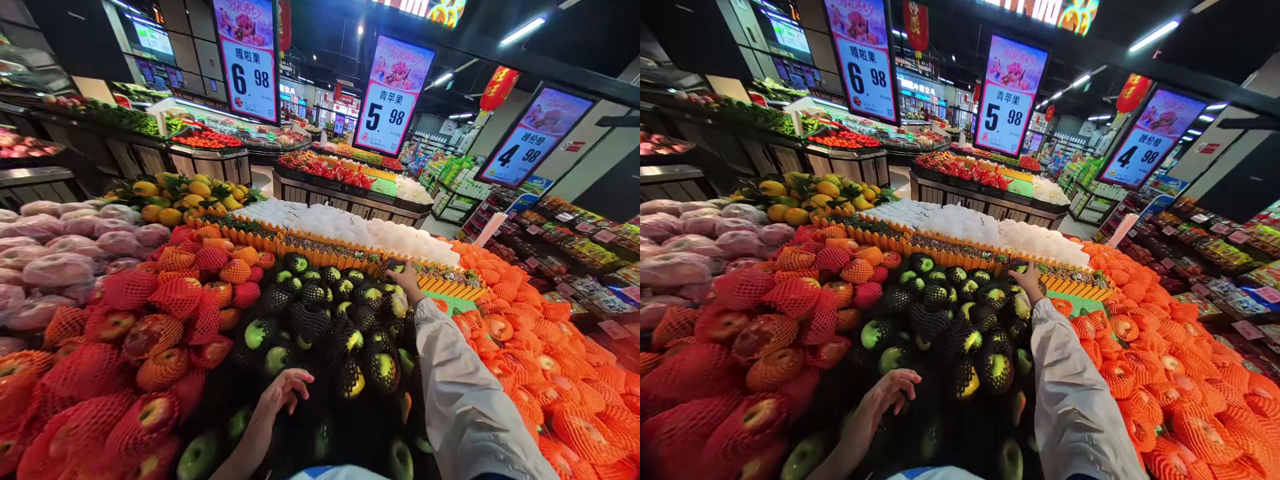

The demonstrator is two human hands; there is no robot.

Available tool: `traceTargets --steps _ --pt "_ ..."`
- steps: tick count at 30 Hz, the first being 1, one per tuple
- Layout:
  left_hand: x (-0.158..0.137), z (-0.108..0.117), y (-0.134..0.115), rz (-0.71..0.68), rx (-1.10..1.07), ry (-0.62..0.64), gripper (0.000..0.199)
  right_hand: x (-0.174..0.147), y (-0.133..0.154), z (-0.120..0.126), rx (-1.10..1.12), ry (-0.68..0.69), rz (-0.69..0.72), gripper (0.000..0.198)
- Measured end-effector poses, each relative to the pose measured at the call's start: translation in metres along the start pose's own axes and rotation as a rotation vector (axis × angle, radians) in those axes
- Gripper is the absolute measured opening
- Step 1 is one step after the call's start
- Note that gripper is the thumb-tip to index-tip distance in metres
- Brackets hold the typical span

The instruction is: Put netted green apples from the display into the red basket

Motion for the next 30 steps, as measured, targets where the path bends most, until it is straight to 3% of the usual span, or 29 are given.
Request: traceTargets --steps 4,7,12,15,21,25,30 --pt "0.021 0.013 0.018 -0.010 -0.126 0.111 0.071 0.013 -0.003 -0.042 -0.261 0.224 0.251 0.075" --pt "0.033 0.025 0.036 0.066 -0.157 0.159 0.081 0.007 -0.002 -0.071 -0.386 0.409 0.418 0.076" --pt "0.035 0.035 0.045 0.146 -0.135 0.141 0.069 0.002 -0.004 -0.100 -0.495 0.565 0.532 0.063" --pt "0.034 0.032 0.043 0.169 -0.154 0.143 0.062 0.009 -0.011 -0.110 -0.550 0.571 0.487 0.060" --pt "0.036 0.029 0.040 0.127 -0.156 0.147 0.073 0.017 -0.037 -0.130 -0.660 0.470 0.239 0.051" --pt "0.038 0.029 0.043 0.111 -0.220 0.110 0.072 0.013 -0.040 -0.146 -0.610 0.509 0.170 0.045" --pt "0.038 0.028 0.039 0.080 -0.186 0.085 0.065 0.037 -0.037 -0.123 -0.495 0.545 0.148 0.040"
Point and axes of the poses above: each hand's wrist, its own x-axis towards the middle knuckle, its own z-axis out of the back of the hand, y = z × x, the point moved 8 cm from there along x, towards the middle knuckle, and after that the axes turned 12 degrees about -y, right-handed, at the moved point
